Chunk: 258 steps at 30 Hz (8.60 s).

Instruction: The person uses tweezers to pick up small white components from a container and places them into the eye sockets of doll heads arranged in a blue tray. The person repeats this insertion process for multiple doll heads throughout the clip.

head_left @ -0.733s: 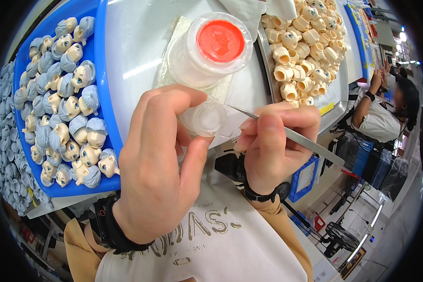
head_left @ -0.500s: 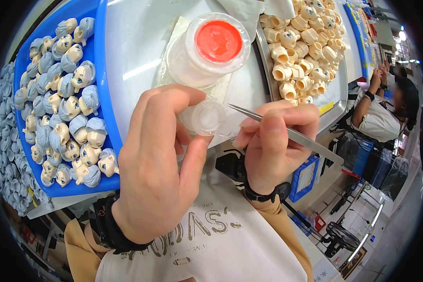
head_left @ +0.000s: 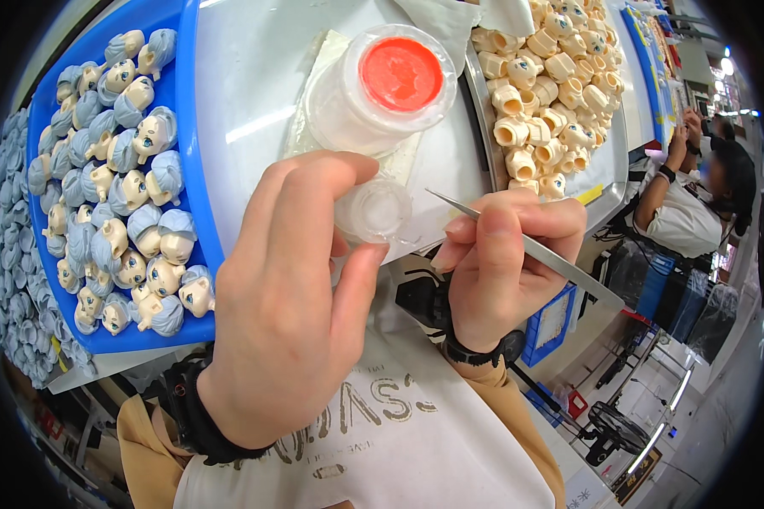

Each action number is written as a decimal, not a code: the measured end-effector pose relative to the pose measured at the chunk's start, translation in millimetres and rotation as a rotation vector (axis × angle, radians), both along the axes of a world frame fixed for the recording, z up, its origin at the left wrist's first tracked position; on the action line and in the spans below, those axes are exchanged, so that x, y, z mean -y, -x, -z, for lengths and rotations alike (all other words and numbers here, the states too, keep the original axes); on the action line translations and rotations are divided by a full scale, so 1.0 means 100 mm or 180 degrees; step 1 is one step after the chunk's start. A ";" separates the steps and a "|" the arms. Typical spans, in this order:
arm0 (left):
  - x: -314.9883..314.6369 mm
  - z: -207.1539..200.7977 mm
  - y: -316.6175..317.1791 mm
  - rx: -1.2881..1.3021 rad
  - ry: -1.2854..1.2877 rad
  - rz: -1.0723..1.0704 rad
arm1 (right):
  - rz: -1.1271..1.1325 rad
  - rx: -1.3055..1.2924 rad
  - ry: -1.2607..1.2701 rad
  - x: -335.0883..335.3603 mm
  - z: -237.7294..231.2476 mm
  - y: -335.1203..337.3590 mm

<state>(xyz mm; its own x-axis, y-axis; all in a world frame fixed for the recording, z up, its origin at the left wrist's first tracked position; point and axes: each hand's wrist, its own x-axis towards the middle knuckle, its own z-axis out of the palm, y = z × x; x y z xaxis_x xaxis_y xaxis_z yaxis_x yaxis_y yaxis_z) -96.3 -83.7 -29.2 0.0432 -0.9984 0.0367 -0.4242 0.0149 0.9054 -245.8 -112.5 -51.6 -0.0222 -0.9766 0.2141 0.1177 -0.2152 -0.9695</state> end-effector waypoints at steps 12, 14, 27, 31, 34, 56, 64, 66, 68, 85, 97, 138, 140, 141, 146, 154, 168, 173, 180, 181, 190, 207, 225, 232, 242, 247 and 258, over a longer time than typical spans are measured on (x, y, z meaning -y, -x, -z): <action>-0.02 0.01 -0.03 -0.0132 -0.0065 0.0032 | -0.0608 0.0689 -0.0073 -0.08 0.06 0.20; -0.01 0.02 -0.03 -0.0190 -0.0093 0.0003 | -0.0712 0.0662 -0.0107 -0.09 0.06 0.22; 0.01 0.00 -0.04 -0.0233 -0.0169 0.0004 | -0.0765 0.0436 0.0228 -0.11 0.15 0.14; 0.01 0.01 -0.04 -0.0177 -0.0112 0.0017 | -0.0771 0.0428 0.0188 -0.11 0.14 0.11; 0.01 0.00 -0.05 -0.0118 -0.0146 0.0072 | -0.0736 0.0423 0.0122 -0.12 0.11 0.11; -0.01 0.01 -0.03 0.0288 0.0021 0.0006 | -0.0756 -0.0261 0.0448 -0.20 0.08 0.14; -0.01 0.02 -0.01 0.0214 0.0000 -0.0023 | -0.0665 -0.0708 0.0541 -0.25 0.02 0.11; -0.02 0.01 -0.01 0.0067 -0.0055 0.0007 | -0.0691 -0.0894 0.0581 -0.25 0.03 0.11; -0.02 0.01 -0.01 0.0068 -0.0033 0.0031 | -0.0578 -0.0721 0.0494 -0.28 0.03 0.10; -0.04 0.03 -0.05 -0.0005 0.0042 0.0157 | -0.0634 -0.0610 0.0853 -0.20 -0.19 -0.04; -0.03 0.04 -0.04 0.0016 0.0206 0.0073 | -0.0005 -0.0677 0.1338 -0.03 -0.13 -0.04; -0.32 -0.47 -0.65 0.0303 0.0569 0.0005 | -0.0526 -0.1348 -0.0050 -0.37 0.15 -0.03; -0.31 -0.47 -0.64 0.0389 0.0509 -0.0102 | -0.0485 -0.1547 0.0281 -0.35 0.15 -0.04; -0.30 -0.46 -0.65 0.0458 0.0547 -0.0095 | -0.0473 -0.1558 0.0342 -0.35 0.15 -0.03; -0.27 -0.46 -0.65 0.0610 0.0438 0.0004 | -0.0258 -0.1397 0.0430 -0.34 0.15 0.07; -0.18 -0.34 -0.47 0.0595 0.0404 0.0152 | -0.0194 -0.0627 0.0898 -0.10 -0.29 0.17; 0.00 -0.31 -0.22 0.0987 -0.0111 0.0602 | -0.0252 -0.2609 0.2178 0.09 -0.27 -0.02; 0.05 -0.26 -0.21 0.0770 -0.0266 0.0617 | -0.0231 -0.2688 0.2205 0.10 -0.23 -0.01; 0.08 -0.20 -0.20 0.0653 -0.0262 0.0534 | -0.0227 -0.2713 0.2146 0.10 -0.25 -0.05; 0.08 -0.19 -0.20 0.0632 -0.0268 0.0515 | -0.0243 -0.2732 0.2142 0.10 -0.25 -0.06; 0.08 -0.19 -0.21 0.0691 -0.0260 0.0599 | -0.0178 -0.2738 0.2317 0.07 -0.22 -0.07; 0.07 -0.21 -0.19 0.0903 -0.0270 0.0672 | -0.0269 -0.2736 0.2210 0.09 -0.26 -0.06; 0.06 -0.22 -0.19 0.0964 -0.0294 0.0731 | -0.0235 -0.2582 0.2533 0.13 -0.25 0.09; 0.05 -0.22 -0.20 0.0932 -0.0295 0.0754 | -0.0326 -0.2554 0.2254 0.10 -0.22 -0.04; 0.04 -0.20 -0.20 0.0913 -0.0284 0.0708 | -0.0238 -0.2614 0.2173 0.09 -0.22 -0.11; 0.05 -0.20 -0.19 0.0901 -0.0292 0.0720 | -0.0209 -0.2674 0.2183 0.09 -0.23 -0.11; 0.04 -0.21 -0.19 0.0878 -0.0285 0.0698 | 0.0192 -0.2317 0.2443 0.11 -0.16 -0.11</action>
